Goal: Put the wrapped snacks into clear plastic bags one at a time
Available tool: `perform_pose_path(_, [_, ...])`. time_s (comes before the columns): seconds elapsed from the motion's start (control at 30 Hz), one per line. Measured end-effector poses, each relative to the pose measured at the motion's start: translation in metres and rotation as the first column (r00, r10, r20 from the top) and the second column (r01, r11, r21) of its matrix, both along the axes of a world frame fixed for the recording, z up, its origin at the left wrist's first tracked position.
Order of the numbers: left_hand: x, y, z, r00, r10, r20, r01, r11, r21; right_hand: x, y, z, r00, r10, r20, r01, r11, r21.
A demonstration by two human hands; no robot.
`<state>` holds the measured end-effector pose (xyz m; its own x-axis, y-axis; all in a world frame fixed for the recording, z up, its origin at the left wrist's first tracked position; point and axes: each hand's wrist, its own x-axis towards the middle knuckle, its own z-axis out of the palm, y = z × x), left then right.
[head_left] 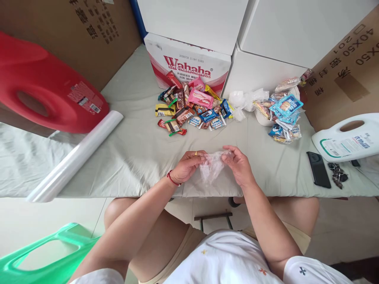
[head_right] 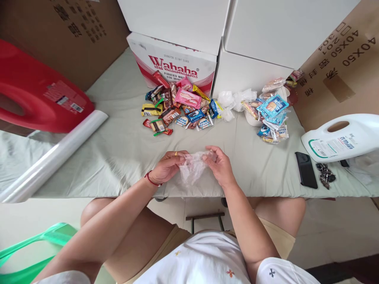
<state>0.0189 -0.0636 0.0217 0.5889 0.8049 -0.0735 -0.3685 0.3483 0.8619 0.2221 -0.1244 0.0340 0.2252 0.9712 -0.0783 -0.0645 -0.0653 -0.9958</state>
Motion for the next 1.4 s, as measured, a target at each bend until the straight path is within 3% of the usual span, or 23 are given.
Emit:
perform_pose_path(0.13, [-0.001, 0.005, -0.003, 0.993, 0.115, -0.016, -0.115, 0.993, -0.032, 0.002, 0.000, 0.000, 0.995, -0.104, 0.005, 0.104, 0.993, -0.055])
perform_pose_path(0.57, [-0.003, 0.006, 0.000, 0.996, 0.058, 0.064, -0.046, 0.983, -0.180, 0.005, -0.005, -0.002, 0.981, -0.190, 0.037, 0.189, 0.982, 0.013])
perform_pose_path(0.7, [-0.002, 0.004, 0.000, 0.998, 0.066, -0.026, -0.068, 0.993, -0.096, 0.007, -0.003, -0.007, 0.963, -0.161, 0.216, 0.157, 0.987, 0.034])
perform_pose_path(0.77, [-0.001, 0.003, -0.002, 0.989, 0.119, -0.086, -0.120, 0.993, -0.002, 0.008, -0.003, -0.004, 0.897, -0.205, 0.391, 0.170, 0.978, 0.123])
perform_pose_path(0.83, [-0.001, 0.002, -0.004, 0.947, 0.269, -0.175, -0.239, 0.955, 0.174, 0.006, -0.004, 0.003, 0.795, -0.309, 0.521, 0.204, 0.946, 0.250])
perform_pose_path(0.9, [-0.003, -0.001, -0.006, 0.839, 0.489, -0.240, -0.338, 0.812, 0.476, 0.000, -0.006, 0.014, 0.790, -0.307, 0.531, 0.186, 0.945, 0.269])
perform_pose_path(0.93, [-0.005, -0.004, -0.007, 0.777, 0.583, -0.237, -0.324, 0.694, 0.643, -0.005, -0.007, 0.019, 0.843, -0.232, 0.486, 0.143, 0.967, 0.213])
perform_pose_path(1.0, [-0.009, -0.009, -0.007, 0.695, 0.699, -0.167, -0.188, 0.401, 0.897, -0.018, -0.009, 0.028, 0.958, -0.005, 0.287, -0.007, 0.999, 0.041])
perform_pose_path(1.07, [-0.011, -0.014, -0.007, 0.684, 0.727, -0.066, -0.040, 0.128, 0.991, -0.032, -0.010, 0.032, 0.986, 0.159, 0.040, -0.156, 0.985, -0.077])
perform_pose_path(1.1, [-0.011, -0.016, -0.007, 0.690, 0.723, -0.020, 0.000, 0.028, 1.000, -0.038, -0.011, 0.032, 0.980, 0.193, -0.053, -0.198, 0.975, -0.103])
perform_pose_path(1.13, [-0.010, -0.019, -0.006, 0.700, 0.714, 0.018, 0.016, -0.041, 0.999, -0.043, -0.011, 0.031, 0.971, 0.208, -0.118, -0.221, 0.968, -0.114])
perform_pose_path(1.17, [-0.009, -0.021, -0.006, 0.712, 0.701, 0.041, 0.014, -0.073, 0.997, -0.046, -0.011, 0.029, 0.964, 0.213, -0.158, -0.231, 0.966, -0.112])
perform_pose_path(1.2, [-0.008, -0.023, -0.005, 0.723, 0.689, 0.048, -0.005, -0.064, 0.998, -0.048, -0.011, 0.027, 0.961, 0.212, -0.180, -0.232, 0.968, -0.098])
perform_pose_path(1.27, [-0.006, -0.026, -0.004, 0.742, 0.670, 0.030, -0.080, 0.044, 0.996, -0.047, -0.012, 0.023, 0.957, 0.221, -0.186, -0.233, 0.971, -0.047])
perform_pose_path(1.33, [-0.006, -0.028, -0.002, 0.788, 0.615, -0.025, -0.148, 0.229, 0.962, -0.043, -0.013, 0.020, 0.955, 0.254, -0.155, -0.255, 0.967, 0.014])
perform_pose_path(1.4, [-0.006, -0.030, -0.001, 0.853, 0.516, -0.081, -0.190, 0.450, 0.873, -0.040, -0.014, 0.018, 0.955, 0.281, -0.092, -0.277, 0.959, 0.054])
